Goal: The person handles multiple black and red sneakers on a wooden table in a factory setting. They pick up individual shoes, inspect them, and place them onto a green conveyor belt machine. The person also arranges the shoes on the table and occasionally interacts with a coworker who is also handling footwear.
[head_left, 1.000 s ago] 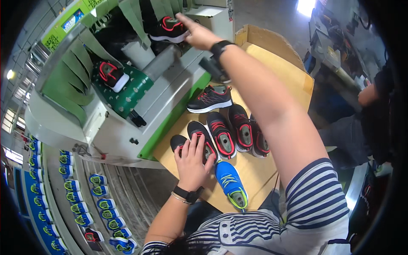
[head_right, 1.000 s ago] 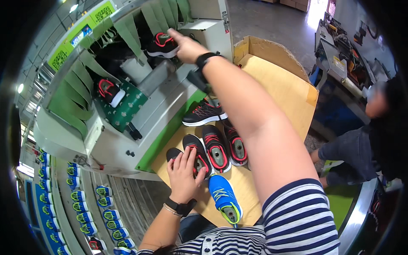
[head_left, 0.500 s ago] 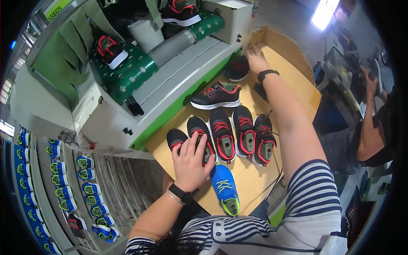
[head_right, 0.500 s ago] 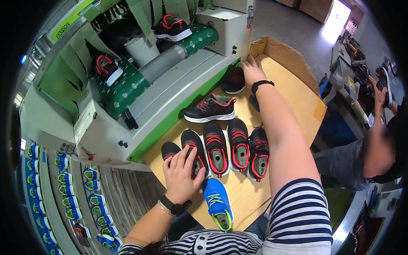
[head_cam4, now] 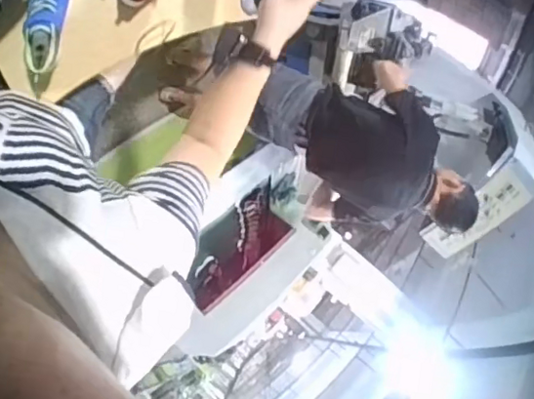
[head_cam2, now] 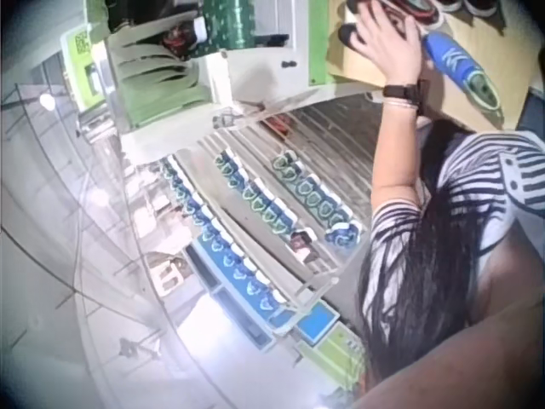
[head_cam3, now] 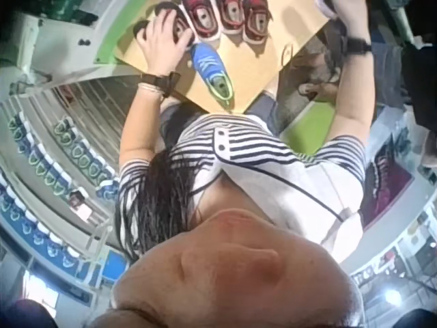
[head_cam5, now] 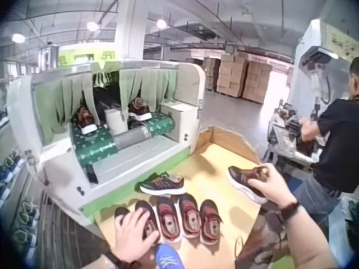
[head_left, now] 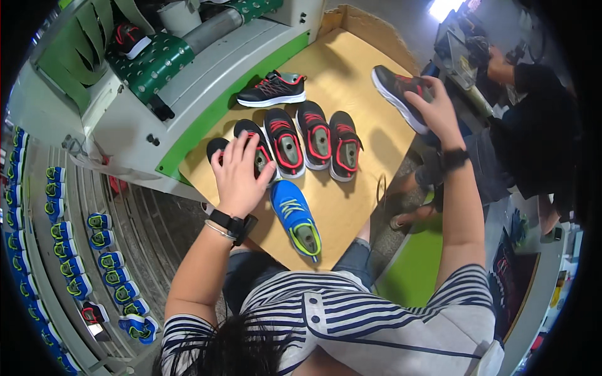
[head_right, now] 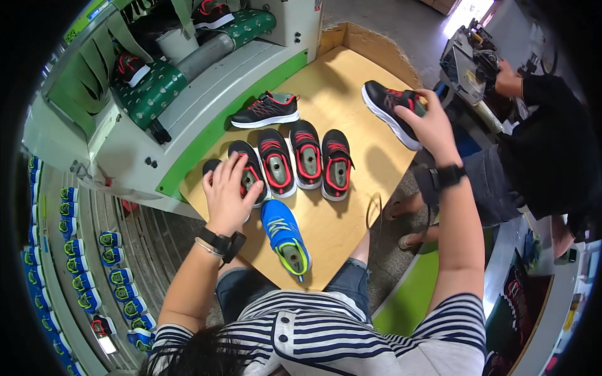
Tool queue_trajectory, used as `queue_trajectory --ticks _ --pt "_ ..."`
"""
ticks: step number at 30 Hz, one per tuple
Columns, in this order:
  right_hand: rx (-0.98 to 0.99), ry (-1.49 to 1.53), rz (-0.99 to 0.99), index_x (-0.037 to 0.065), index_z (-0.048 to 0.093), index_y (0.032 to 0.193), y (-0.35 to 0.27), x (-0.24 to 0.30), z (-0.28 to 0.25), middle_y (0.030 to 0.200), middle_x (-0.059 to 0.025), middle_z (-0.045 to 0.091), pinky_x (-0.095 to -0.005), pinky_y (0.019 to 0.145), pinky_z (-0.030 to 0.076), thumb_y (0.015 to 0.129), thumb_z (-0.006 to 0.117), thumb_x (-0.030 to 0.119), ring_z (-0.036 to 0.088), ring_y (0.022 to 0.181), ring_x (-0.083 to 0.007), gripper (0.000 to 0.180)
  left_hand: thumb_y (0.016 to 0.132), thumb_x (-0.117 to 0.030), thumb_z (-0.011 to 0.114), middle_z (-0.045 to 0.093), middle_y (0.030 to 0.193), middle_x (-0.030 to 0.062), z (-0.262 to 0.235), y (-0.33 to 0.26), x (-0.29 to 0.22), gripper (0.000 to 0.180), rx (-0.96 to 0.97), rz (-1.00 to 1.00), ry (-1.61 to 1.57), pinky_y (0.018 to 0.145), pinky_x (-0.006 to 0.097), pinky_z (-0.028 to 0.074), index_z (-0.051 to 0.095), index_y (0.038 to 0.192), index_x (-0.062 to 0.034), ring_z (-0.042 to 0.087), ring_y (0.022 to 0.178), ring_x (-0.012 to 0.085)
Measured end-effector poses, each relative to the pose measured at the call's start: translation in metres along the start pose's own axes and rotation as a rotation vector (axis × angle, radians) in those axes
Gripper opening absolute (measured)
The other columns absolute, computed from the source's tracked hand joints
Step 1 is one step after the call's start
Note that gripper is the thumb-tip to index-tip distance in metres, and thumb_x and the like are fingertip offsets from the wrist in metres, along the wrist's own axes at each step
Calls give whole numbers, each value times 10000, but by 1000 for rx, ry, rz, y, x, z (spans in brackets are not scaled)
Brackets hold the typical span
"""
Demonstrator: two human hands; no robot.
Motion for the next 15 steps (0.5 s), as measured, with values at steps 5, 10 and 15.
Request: queue_trajectory --ticks 5,10,15 --pt "-144 348 38 26 509 1386 -100 91 -50 1232 -128 653 -367 1021 468 900 788 204 592 1154 -206 587 981 -482 666 223 1667 236 -33 -8 -84 844 21 40 -884 1243 475 211 298 1597 -38 259 1535 364" --pt "205 634 -243 35 544 1386 -178 148 19 1365 -152 576 -395 1081 410 998 662 301 524 1269 -263 486 988 -637 557 553 1467 78 -23 -16 -130 833 137 -84 -1848 1025 400 522 359 1561 -66 624 1252 227" --pt "-28 257 -17 8 403 1512 -171 66 105 1450 -228 469 -458 1184 333 967 685 176 445 1361 -383 636 953 -804 393 597 1418 95 -86 39 -30 846 156 -263 -1892 816 364 556 467 1494 -158 668 1127 226"
Point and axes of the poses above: each hand's wrist, its own y-axis towards the middle knuckle, its own z-axis out of the palm, x = y × z, the point moved 2 cm from there along y, towards the middle knuckle
